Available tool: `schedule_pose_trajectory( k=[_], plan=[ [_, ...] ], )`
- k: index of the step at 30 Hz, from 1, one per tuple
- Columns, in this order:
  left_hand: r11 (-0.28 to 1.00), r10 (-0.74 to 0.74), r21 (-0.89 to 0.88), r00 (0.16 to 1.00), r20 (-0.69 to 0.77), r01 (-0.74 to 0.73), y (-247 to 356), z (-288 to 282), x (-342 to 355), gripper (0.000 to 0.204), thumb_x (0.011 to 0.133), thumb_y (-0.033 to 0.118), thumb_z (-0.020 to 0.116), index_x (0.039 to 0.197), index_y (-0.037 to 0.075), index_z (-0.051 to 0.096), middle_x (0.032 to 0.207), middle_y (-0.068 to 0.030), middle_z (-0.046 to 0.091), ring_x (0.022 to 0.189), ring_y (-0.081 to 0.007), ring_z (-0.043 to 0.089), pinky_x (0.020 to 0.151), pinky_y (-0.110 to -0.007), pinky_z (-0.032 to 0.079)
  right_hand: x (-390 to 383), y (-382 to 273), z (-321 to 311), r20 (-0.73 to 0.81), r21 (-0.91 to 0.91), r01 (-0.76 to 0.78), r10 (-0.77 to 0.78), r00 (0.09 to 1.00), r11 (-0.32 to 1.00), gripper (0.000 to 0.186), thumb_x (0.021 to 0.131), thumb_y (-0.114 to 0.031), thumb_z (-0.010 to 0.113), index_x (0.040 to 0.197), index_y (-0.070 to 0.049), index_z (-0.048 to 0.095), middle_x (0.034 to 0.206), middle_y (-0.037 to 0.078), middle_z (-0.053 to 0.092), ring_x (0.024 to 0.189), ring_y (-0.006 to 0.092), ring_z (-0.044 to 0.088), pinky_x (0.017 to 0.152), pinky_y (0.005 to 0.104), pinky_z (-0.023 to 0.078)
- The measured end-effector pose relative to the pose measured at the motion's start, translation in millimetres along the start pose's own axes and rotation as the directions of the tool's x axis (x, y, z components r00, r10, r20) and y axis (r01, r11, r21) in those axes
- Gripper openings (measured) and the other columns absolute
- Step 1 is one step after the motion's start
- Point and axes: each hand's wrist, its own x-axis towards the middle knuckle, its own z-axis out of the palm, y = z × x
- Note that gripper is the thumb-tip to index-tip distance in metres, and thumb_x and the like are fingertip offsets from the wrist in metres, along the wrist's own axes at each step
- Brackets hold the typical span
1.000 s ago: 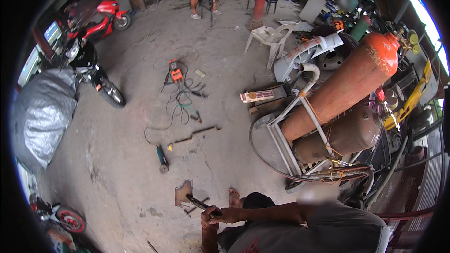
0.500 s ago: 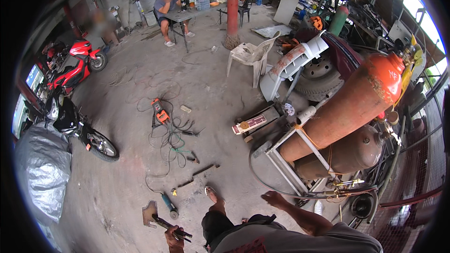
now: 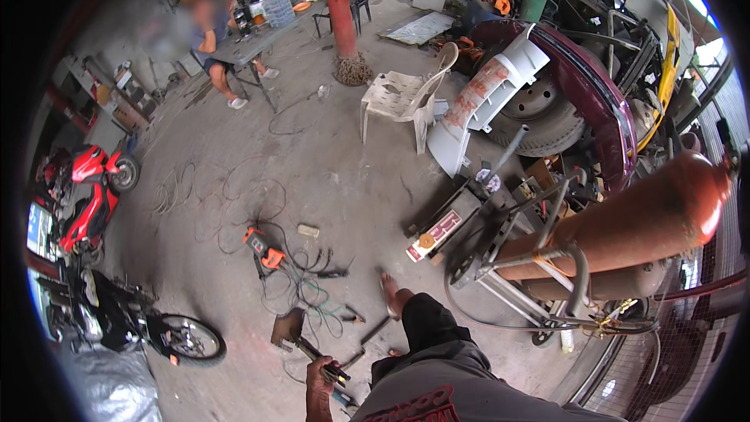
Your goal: The person sits on the floor and uses pliers and a hammer to adjust a metal bracket attached to a wheel hub. They then walk to a sink, rinse the bracket under running water, and return to the work area.
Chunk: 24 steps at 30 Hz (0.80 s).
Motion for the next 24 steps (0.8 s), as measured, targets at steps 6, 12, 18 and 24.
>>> schedule_pose_trajectory(
  k=[6,12,18,24],
  plan=[
    [0.993,-0.05,0.107,0.997,0.051,0.044,192.4,115.5,137.1,0.018,0.08,0.02,0.071,0.083,0.004,0.065,0.071,-0.0119,0.068,0.064,-0.028,0.069,0.055,-0.037,0.056,98.8,-227.2,-92.9,-0.048,0.216,-0.007,0.018,0.999,0.976,0.038,0.098,-0.042,0.058,0.103,-0.007,0.072,0.106,0.02,0.073,0.092,0.0284,0.074,0.077,0.0486,0.058],
    [0.969,-0.041,0.244,0.999,-0.001,0.04,370.6,250.2,240.1,0.021,0.078,0.024,0.07,0.084,0.005,0.064,0.068,-0.0098,0.065,0.058,-0.0255,0.065,0.047,-0.034,0.05,180.8,-413.3,-358.4,0.012,0.981,-0.035,0.121,0.993,0.19,0.03,0.098,-0.037,0.065,0.094,-0.007,0.066,0.074,0.009,0.063,0.051,0.0182,0.06,0.045,0.0348,0.05],
    [0.905,0.038,0.425,0.999,-0.018,-0.027,546.2,344.8,342.9,0.019,0.075,0.023,0.073,0.076,0.006,0.064,0.065,-0.006,0.062,0.053,-0.0204,0.06,0.052,-0.034,0.052,183.8,-662.3,-635.3,-0.488,0.791,0.443,-0.003,0.873,0.421,0.042,0.102,-0.035,0.062,0.129,-0.002,0.061,0.095,0.008,0.069,0.073,0.0152,0.065,0.062,0.0297,0.054],
    [0.819,0.069,0.571,0.998,-0.012,-0.05,691.0,434.1,511.5,0.019,0.073,0.022,0.072,0.078,0.005,0.064,0.067,-0.0061,0.06,0.053,-0.0197,0.058,0.054,-0.032,0.051,282.6,-782.9,-729.2,-0.452,0.833,0.362,0.138,0.881,0.418,0.036,0.103,-0.035,0.059,0.116,-0.003,0.064,0.085,0.008,0.066,0.067,0.0168,0.064,0.057,0.0316,0.054]
  ],
)
